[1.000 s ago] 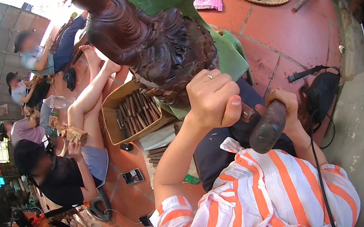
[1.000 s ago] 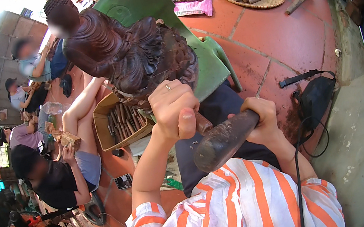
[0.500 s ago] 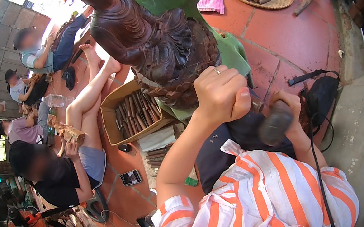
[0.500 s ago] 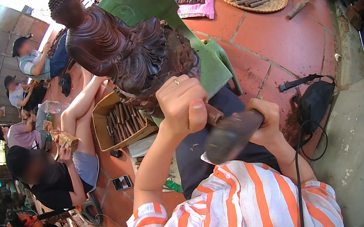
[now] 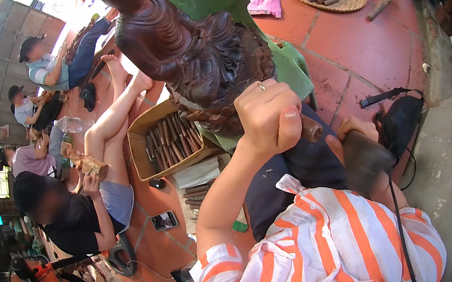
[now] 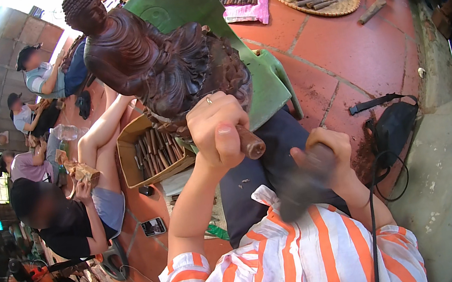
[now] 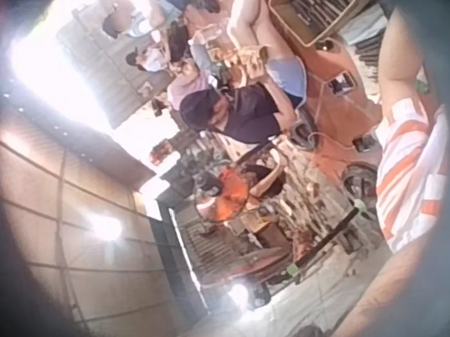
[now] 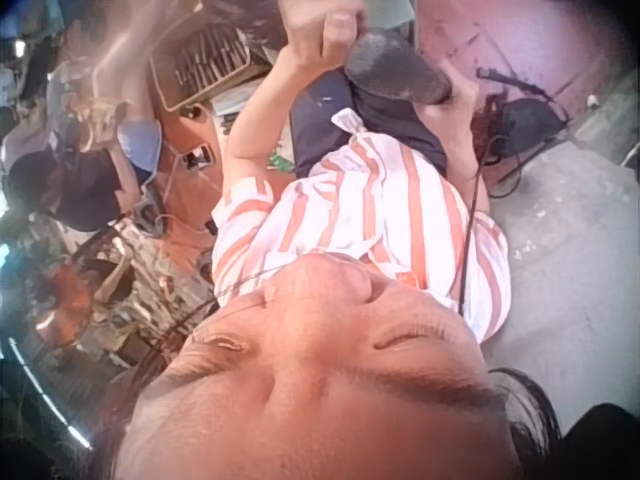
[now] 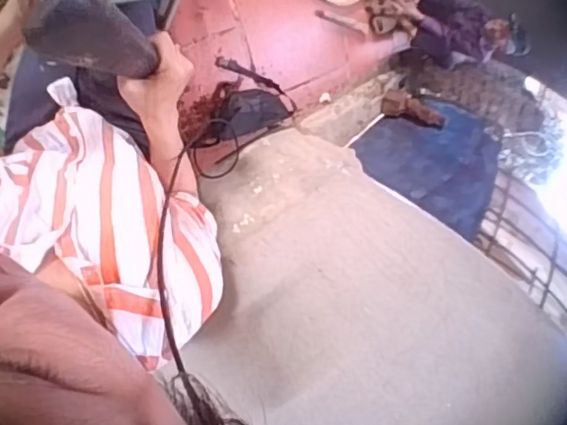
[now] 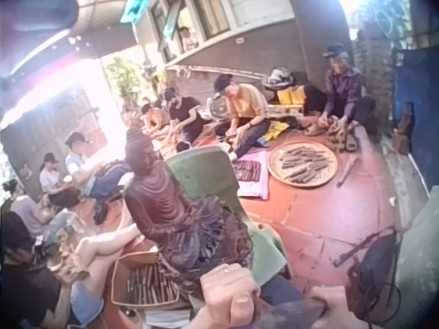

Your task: The person carves a wooden statue using a chisel and mallet. They repeatedly strike the chisel to shape the wood, occasionally selecting different chisels from a nearby box.

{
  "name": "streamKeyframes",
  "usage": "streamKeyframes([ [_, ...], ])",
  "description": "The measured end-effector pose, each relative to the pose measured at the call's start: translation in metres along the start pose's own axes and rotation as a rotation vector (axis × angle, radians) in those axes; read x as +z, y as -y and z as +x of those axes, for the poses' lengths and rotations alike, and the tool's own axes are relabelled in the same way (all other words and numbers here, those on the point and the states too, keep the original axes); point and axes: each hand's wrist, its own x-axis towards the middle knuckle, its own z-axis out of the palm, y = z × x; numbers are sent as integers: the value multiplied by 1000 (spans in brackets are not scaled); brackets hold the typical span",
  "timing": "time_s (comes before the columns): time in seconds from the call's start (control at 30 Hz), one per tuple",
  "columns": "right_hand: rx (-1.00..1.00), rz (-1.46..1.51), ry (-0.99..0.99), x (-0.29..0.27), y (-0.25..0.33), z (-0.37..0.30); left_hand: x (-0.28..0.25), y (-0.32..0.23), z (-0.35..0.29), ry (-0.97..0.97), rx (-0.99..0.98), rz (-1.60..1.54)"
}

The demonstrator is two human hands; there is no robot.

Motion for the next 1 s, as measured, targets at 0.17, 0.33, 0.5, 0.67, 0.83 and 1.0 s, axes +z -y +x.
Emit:
streamKeyframes([
  [0.17, 8, -115, 9, -4, 7, 3, -1, 1, 1, -45, -22, -33],
  [0.33, -2, -91, -53, -4, 4, -2, 0, 1, 4, -137, -57, -44],
  [0.5, -36, -162, 124, -24, 6, 3, -2, 6, 3, -177, -71, -30],
  [0.67, 56, 182, 15, -23, 14, 10, -2, 7, 2, -186, -67, -35],
  [0.83, 113, 258, 1, -18, 33, 15, -4, 4, 1, -175, -74, -42],
  [1.0, 100, 258, 38, -18, 30, 16, -3, -10, 3, -187, 11, -9],
])
